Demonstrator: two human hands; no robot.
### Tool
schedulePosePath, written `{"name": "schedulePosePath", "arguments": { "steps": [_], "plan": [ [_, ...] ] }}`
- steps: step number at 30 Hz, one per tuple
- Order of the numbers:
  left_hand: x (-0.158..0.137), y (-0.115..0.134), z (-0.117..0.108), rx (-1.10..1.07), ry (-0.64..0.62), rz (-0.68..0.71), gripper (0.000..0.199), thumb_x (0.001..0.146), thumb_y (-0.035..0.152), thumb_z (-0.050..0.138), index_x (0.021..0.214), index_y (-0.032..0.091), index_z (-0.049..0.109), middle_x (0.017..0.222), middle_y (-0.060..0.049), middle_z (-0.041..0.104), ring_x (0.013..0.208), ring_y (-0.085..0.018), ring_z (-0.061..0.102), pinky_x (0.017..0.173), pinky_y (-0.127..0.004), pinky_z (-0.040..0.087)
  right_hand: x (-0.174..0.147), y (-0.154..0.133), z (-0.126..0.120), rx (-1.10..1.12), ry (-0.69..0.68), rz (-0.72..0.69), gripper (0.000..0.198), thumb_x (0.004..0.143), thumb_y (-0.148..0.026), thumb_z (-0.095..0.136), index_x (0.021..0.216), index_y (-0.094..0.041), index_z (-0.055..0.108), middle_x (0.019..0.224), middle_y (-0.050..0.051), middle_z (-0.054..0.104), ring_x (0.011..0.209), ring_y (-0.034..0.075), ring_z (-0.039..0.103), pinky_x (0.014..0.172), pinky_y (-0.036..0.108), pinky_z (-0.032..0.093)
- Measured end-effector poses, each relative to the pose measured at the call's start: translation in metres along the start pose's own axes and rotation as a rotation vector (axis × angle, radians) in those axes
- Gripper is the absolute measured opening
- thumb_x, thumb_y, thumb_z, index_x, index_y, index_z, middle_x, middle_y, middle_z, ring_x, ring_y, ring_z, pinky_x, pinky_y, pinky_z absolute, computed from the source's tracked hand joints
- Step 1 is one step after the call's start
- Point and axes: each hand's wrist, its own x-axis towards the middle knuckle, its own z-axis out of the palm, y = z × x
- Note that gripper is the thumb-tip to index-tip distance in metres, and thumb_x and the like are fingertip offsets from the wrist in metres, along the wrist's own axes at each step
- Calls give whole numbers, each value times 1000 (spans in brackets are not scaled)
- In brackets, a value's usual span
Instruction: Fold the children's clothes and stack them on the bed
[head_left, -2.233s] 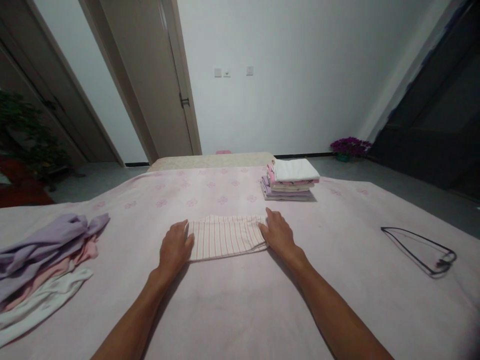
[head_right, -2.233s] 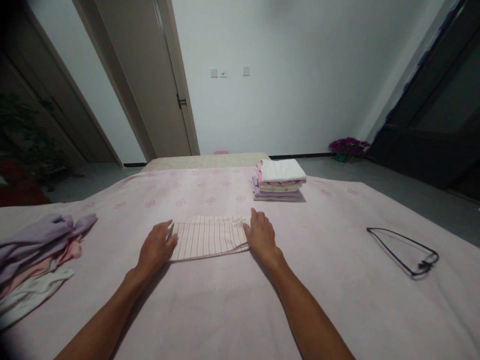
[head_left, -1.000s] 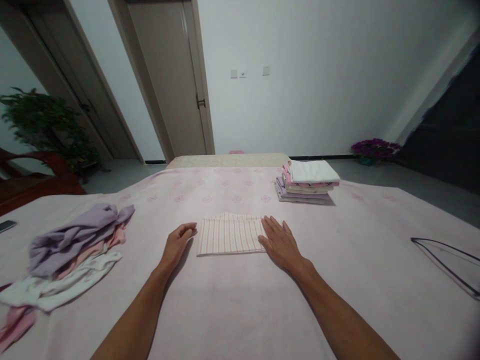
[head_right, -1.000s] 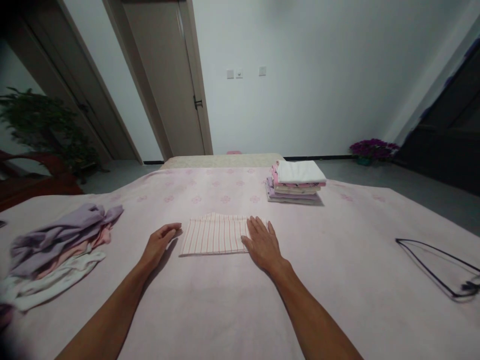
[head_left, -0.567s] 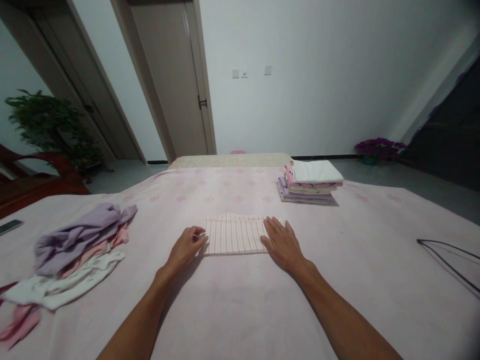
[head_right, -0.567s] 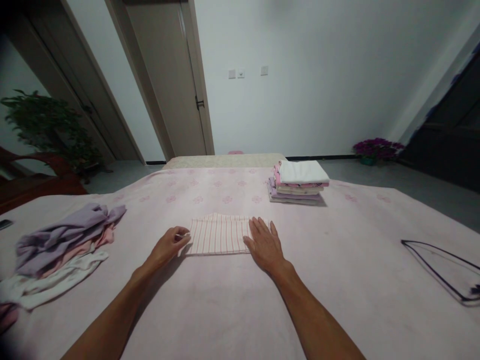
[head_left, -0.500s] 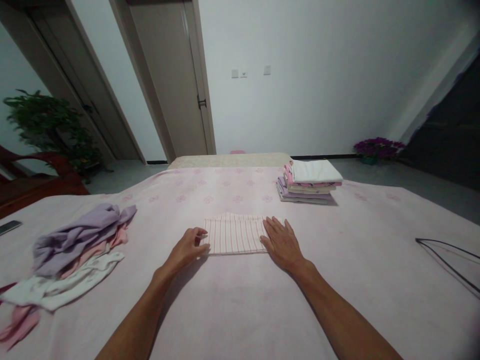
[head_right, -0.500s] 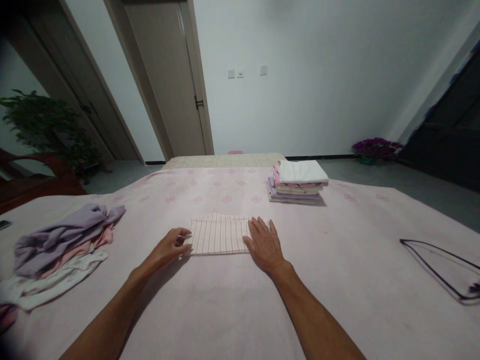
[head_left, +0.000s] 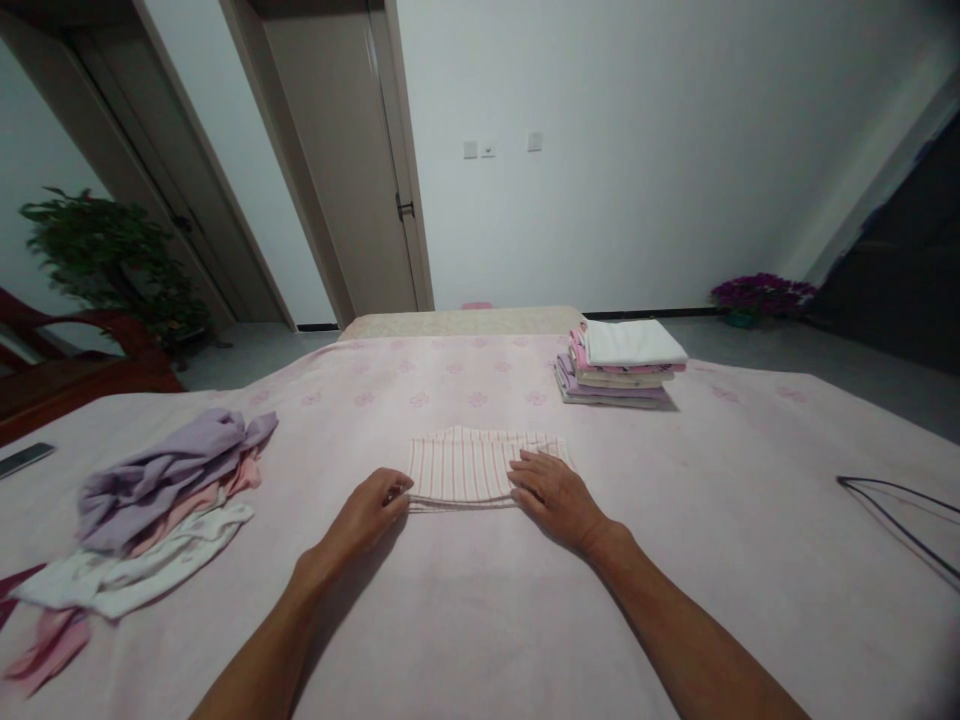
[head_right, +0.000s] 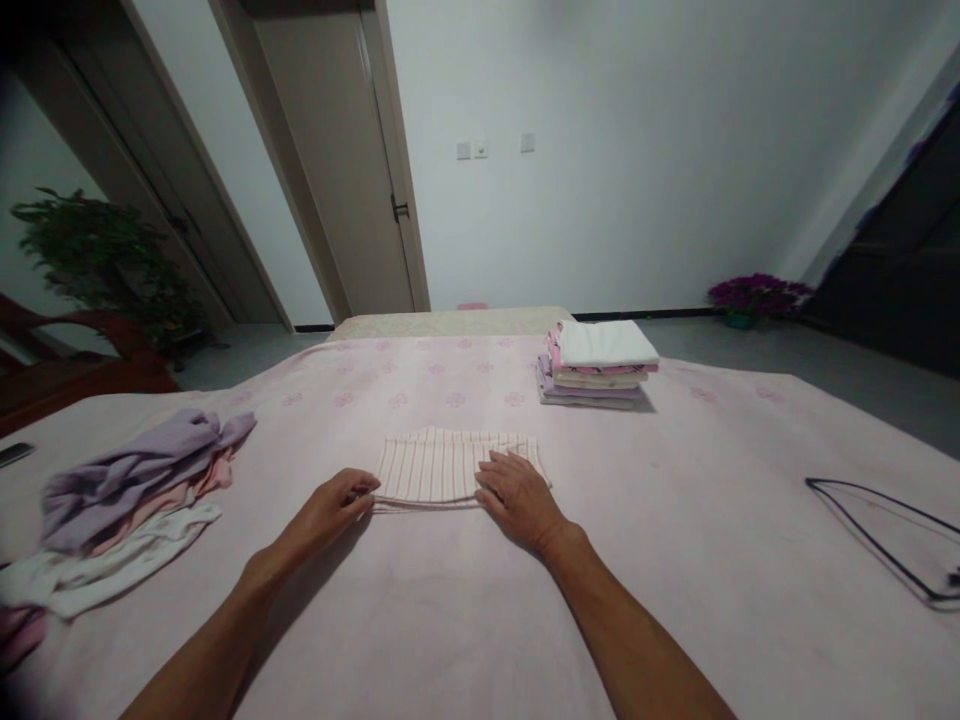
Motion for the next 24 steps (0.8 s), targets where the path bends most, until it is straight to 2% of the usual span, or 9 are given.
{"name": "schedulePosePath", "arguments": {
  "steps": [3,6,11,15,20,24],
  "plan": [
    [0,0,0,11,32,5,24,84,30,53,97,21,70,104,-8,72,95,-23,67,90,-35,50,-1,-2,-1,-10,-14,1,30,94,-34,57,119,-24,70,129,7,69,133,26,52,116,49,35],
    [-2,4,-4,43,3,14,25,83,32,55,99,21,71,105,-8,72,94,-23,67,88,-34,50,-2,-3,-3,-22,-29,-7,35,88,-35,65,121,-24,69,132,7,67,135,28,51,116,50,33],
    [-5,8,-8,153,-71,62,32,76,27,62,108,22,68,113,-8,69,100,-24,66,90,-34,49,0,-6,-1,-50,-15,25,26,97,-34,55,115,-26,71,130,5,68,134,26,52,116,49,34],
    [-9,16,-1,285,-25,72,28,81,23,56,108,23,65,116,-8,67,105,-23,64,90,-32,47,3,-9,4,-72,-1,60,26,100,-32,49,111,-24,72,126,5,71,131,26,55,116,48,35],
    [-14,31,13,431,46,69,19,89,20,50,102,22,64,111,-8,66,104,-22,62,88,-31,45,5,-10,11,-97,58,113,27,100,-29,49,114,-20,70,122,8,72,128,25,58,115,46,37],
    [-15,35,23,543,101,62,18,87,17,53,101,22,63,108,-6,65,99,-21,60,83,-30,43,6,-11,13,-88,93,136,25,98,-27,51,114,-20,69,117,10,73,125,25,60,113,45,41]
  ]
}}
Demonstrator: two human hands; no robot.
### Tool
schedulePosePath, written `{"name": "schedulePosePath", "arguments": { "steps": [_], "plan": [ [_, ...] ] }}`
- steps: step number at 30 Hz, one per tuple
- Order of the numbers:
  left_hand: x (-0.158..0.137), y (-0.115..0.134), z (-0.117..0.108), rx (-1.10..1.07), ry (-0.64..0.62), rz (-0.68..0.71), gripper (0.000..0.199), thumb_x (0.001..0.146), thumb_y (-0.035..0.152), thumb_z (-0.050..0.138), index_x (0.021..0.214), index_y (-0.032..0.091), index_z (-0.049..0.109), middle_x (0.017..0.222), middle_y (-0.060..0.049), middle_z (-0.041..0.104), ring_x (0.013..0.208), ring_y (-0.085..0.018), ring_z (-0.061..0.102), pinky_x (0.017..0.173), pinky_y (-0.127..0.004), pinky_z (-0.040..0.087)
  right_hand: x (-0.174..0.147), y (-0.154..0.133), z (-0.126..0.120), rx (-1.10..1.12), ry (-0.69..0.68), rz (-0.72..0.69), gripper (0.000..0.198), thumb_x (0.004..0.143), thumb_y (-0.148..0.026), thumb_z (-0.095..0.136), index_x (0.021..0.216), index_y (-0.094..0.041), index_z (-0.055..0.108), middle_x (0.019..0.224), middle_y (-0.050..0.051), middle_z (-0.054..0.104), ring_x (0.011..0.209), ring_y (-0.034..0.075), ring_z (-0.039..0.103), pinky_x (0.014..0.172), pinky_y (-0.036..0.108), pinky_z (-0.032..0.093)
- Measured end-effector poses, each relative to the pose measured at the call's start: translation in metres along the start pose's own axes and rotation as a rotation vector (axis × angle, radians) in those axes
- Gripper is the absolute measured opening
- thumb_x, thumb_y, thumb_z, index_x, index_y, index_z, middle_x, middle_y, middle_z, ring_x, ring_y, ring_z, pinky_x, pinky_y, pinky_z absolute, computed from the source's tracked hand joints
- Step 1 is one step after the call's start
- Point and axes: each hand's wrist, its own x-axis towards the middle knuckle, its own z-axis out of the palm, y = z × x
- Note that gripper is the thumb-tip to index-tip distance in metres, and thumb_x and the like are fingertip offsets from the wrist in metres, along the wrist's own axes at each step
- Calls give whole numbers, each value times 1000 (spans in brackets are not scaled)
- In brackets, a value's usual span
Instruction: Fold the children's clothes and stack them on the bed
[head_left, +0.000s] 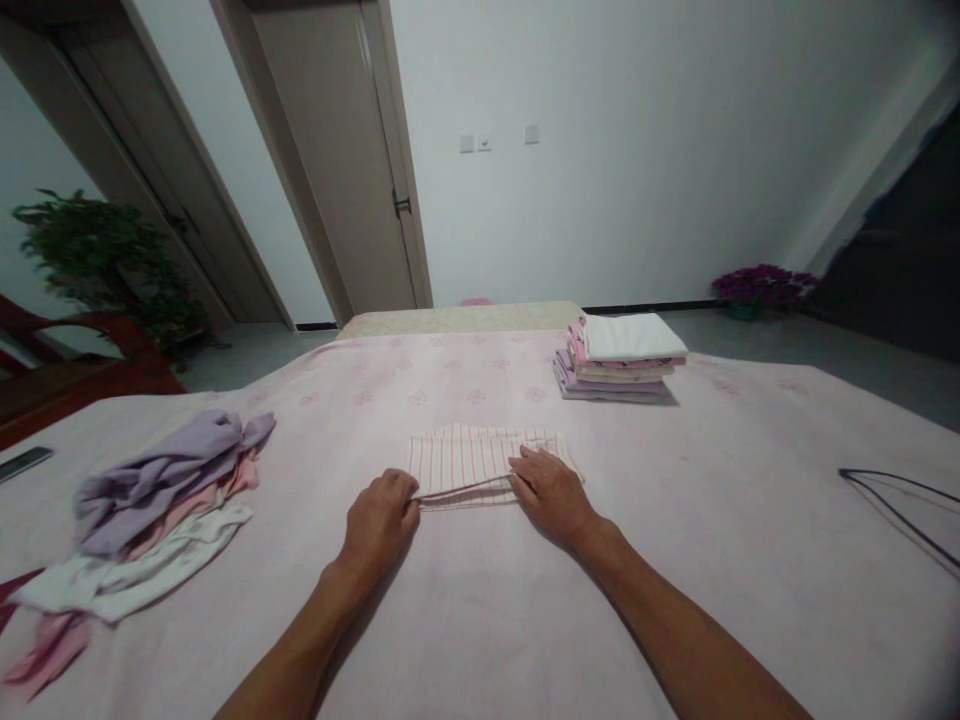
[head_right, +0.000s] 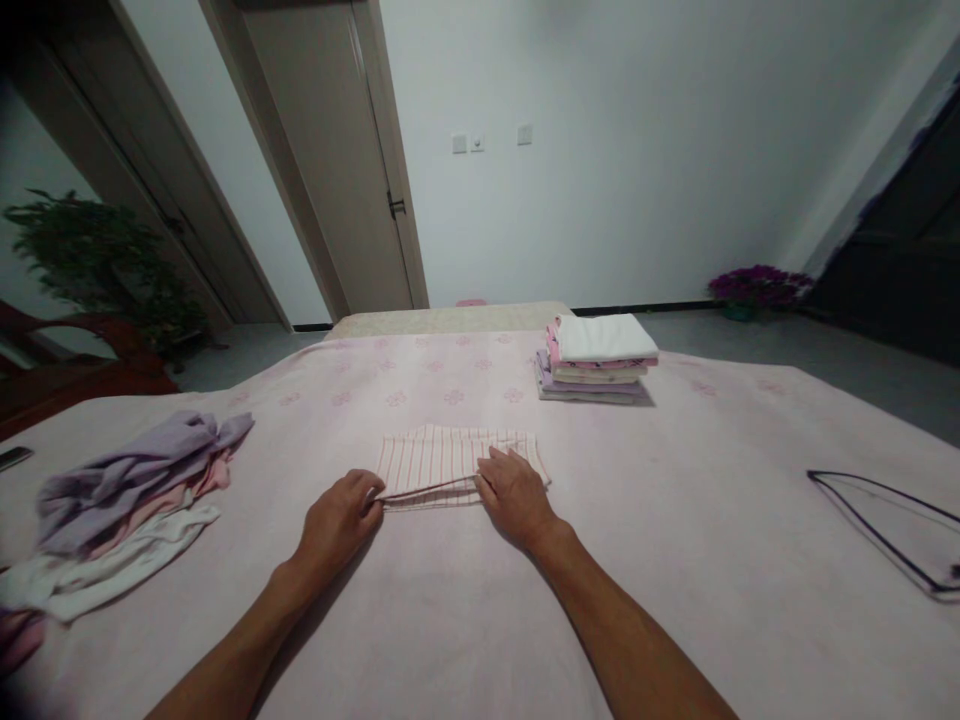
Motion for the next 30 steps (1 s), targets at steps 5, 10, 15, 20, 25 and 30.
{"name": "schedulePosePath", "arguments": {
  "steps": [5,10,15,20,25,30],
  "plan": [
    [1,5,6,109,24,-27,21,85,13,55,103,22,61,109,-6,62,99,-22,59,81,-31,43,2,-2,-2,5,6,15,24,99,-27,49,110,-21,70,113,9,74,125,25,61,113,45,41],
    [0,4,5,129,21,-42,25,84,10,54,105,22,61,110,-6,61,97,-22,59,80,-31,43,1,-1,-2,7,-6,17,24,99,-27,49,110,-20,70,113,9,74,125,24,60,113,44,41],
    [-3,-3,6,89,22,-19,26,84,9,52,105,23,60,108,-6,60,100,-21,58,81,-30,44,-1,3,-1,13,4,-7,26,98,-27,51,113,-20,70,115,9,74,125,25,60,113,44,41],
    [-4,-6,7,57,50,-22,18,85,10,51,98,22,59,102,-5,59,95,-20,58,81,-30,44,-4,7,-1,24,18,-50,26,97,-26,51,113,-19,70,119,10,73,125,25,60,113,46,41],
    [-2,-5,7,64,41,28,22,84,7,50,97,22,61,103,-6,61,96,-22,58,82,-32,44,-7,13,-5,52,51,-84,25,94,-24,54,111,-19,72,116,11,74,123,25,62,111,45,44],
    [-4,-5,-7,112,0,93,29,79,7,53,101,21,66,103,-8,66,99,-26,60,95,-43,42,-5,15,-12,97,52,-56,26,96,-25,50,107,-21,73,110,8,76,119,23,64,106,39,48]
  ]
}}
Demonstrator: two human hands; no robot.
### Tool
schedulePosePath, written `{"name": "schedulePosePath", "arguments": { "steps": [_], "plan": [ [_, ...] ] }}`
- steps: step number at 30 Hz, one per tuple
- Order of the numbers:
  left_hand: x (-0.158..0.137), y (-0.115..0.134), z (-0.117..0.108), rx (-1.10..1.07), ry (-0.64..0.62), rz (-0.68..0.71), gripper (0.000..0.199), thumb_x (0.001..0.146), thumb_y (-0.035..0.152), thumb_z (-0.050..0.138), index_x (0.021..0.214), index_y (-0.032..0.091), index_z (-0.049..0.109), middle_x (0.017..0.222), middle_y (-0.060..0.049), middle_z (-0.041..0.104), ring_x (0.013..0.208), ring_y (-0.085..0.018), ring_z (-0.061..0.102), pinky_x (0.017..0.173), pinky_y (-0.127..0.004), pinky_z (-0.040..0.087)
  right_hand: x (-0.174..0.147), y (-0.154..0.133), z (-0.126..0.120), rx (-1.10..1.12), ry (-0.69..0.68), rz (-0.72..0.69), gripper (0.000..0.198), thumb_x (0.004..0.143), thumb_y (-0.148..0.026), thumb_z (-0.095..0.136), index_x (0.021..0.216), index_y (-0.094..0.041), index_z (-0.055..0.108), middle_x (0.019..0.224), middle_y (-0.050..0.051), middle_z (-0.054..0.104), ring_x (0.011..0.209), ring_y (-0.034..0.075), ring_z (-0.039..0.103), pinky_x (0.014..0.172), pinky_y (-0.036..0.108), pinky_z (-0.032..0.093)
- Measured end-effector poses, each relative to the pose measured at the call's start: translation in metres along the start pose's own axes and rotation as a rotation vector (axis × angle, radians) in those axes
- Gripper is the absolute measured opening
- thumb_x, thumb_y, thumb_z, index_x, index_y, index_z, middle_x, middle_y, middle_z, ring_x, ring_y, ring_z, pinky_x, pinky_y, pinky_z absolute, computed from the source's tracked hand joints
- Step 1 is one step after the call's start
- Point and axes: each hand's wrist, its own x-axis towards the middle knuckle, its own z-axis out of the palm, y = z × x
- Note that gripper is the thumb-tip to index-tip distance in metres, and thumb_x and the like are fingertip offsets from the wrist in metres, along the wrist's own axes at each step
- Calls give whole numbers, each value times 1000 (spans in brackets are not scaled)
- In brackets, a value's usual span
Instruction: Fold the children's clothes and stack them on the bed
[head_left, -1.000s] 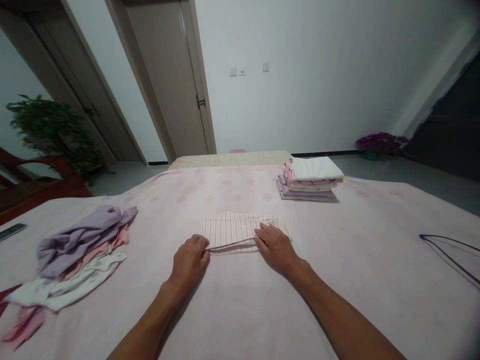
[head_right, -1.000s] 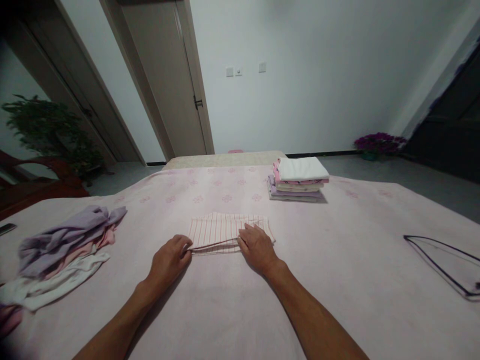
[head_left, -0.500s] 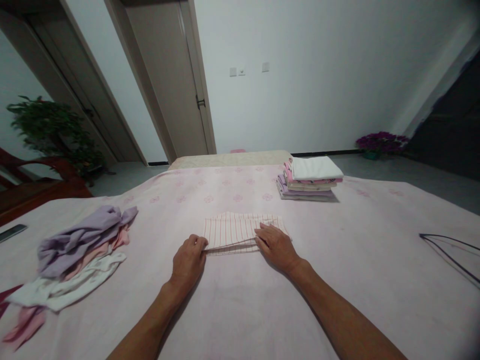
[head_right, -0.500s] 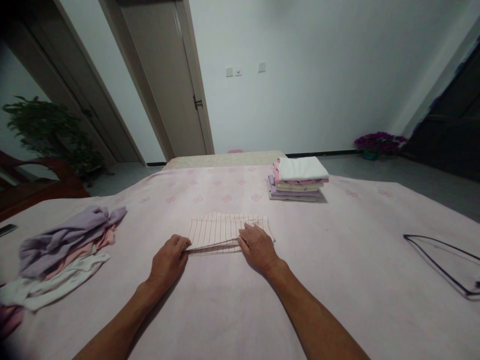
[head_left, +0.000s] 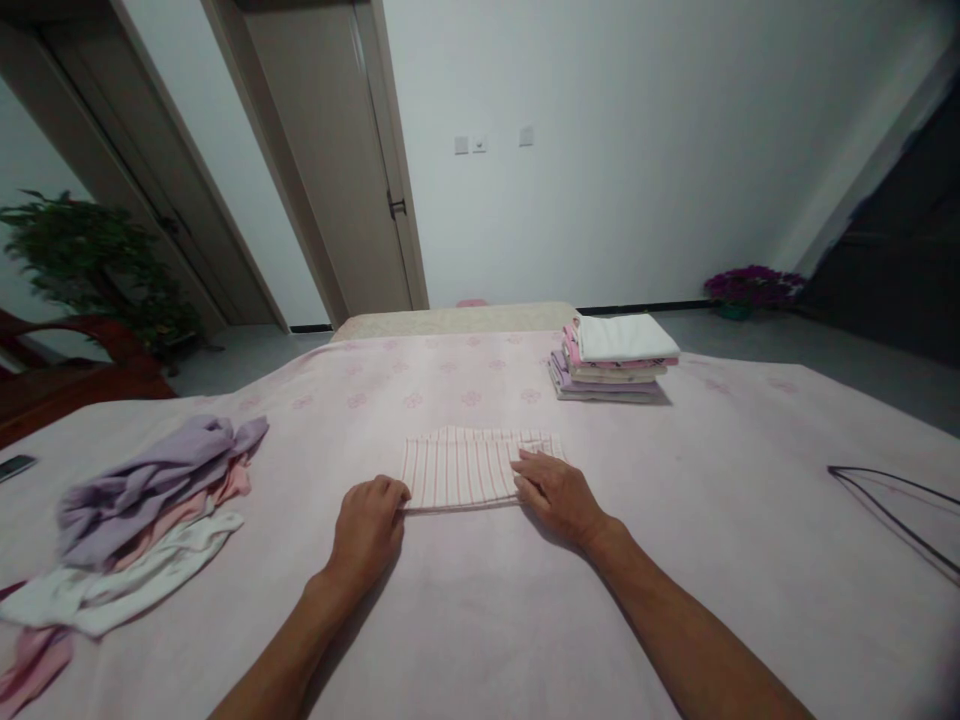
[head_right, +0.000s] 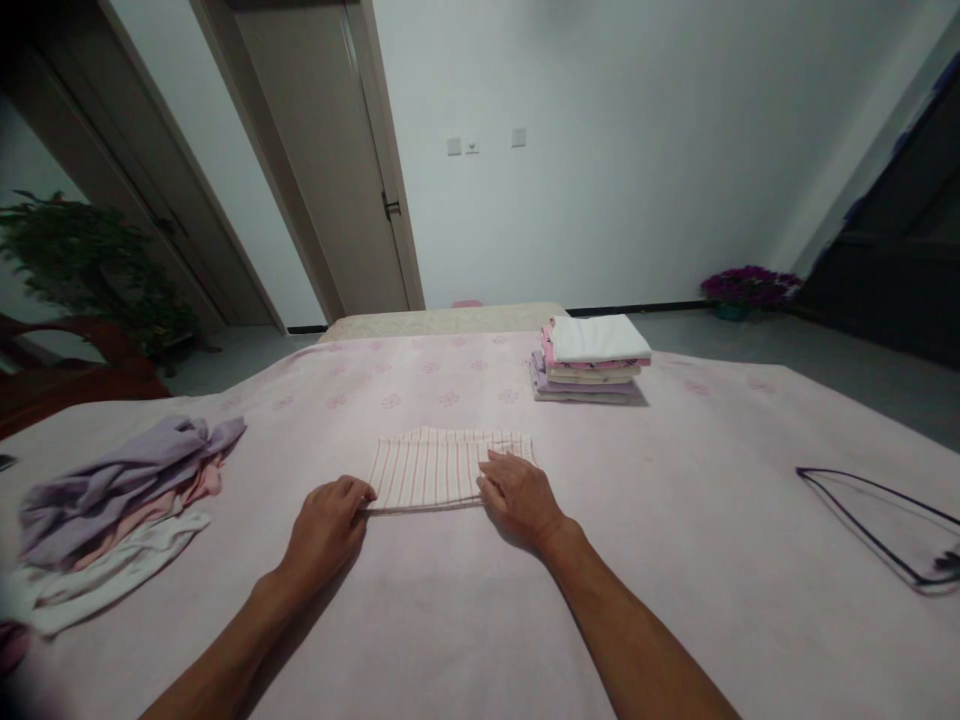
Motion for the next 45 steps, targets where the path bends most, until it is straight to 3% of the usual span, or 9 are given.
{"name": "schedulePosePath", "arguments": {
  "steps": [5,8,12,16,21,27,35,41,45],
  "plan": [
    [9,0,-7,-36,-9,30,23,83,12,54,95,23,70,107,-6,72,119,-29,60,116,-58,27,6,-4,1,-12,55,81,30,100,-26,43,93,-22,72,101,8,76,104,20,69,99,35,50],
    [23,7,3,-103,45,120,28,94,22,48,111,22,70,131,-7,66,138,-28,48,119,-52,29,8,-8,4,-59,79,56,29,100,-26,44,110,-20,70,118,10,72,116,22,63,110,42,42],
    [40,20,23,-98,-21,227,47,101,36,41,143,19,54,156,-13,44,150,-30,29,120,-52,28,7,-13,7,-170,-106,20,46,99,-34,46,141,-15,54,152,15,48,144,28,38,122,53,22],
    [41,21,36,-49,-114,126,61,99,48,44,154,21,39,162,-15,32,151,-35,23,120,-56,24,3,-13,7,-217,-248,61,57,100,-40,44,150,-12,43,159,17,36,150,28,28,123,54,17],
    [34,0,46,-137,-89,37,60,100,46,41,152,16,41,162,-16,31,152,-32,24,120,-51,26,3,-11,1,-189,-240,95,52,101,-38,41,148,-16,46,157,14,40,148,27,32,122,53,19],
    [43,-30,43,-309,65,-282,51,97,33,38,140,9,52,141,-17,58,129,-24,56,111,-37,40,18,-31,-1,-179,-204,74,51,101,-36,43,147,-14,48,156,16,42,148,28,31,123,54,14],
    [66,-34,17,-560,-140,-555,48,78,44,64,115,14,63,118,-19,70,105,-33,66,89,-40,46,49,-53,27,-141,-316,9,60,101,-47,42,152,-15,41,160,16,34,150,31,25,122,56,15],
    [70,-17,4,-887,-144,-523,35,77,41,58,94,12,67,82,-9,72,72,-21,67,63,-28,49,39,-44,41,-125,-323,44,61,101,-51,38,152,-17,40,162,15,31,152,31,20,122,56,13],
    [83,12,-16,-1062,-90,-482,41,80,37,53,109,11,66,78,-4,68,63,-15,63,55,-23,46,46,-43,36,48,-314,73,53,101,-46,40,145,-19,50,159,14,38,150,30,25,122,55,16]
  ]
}}
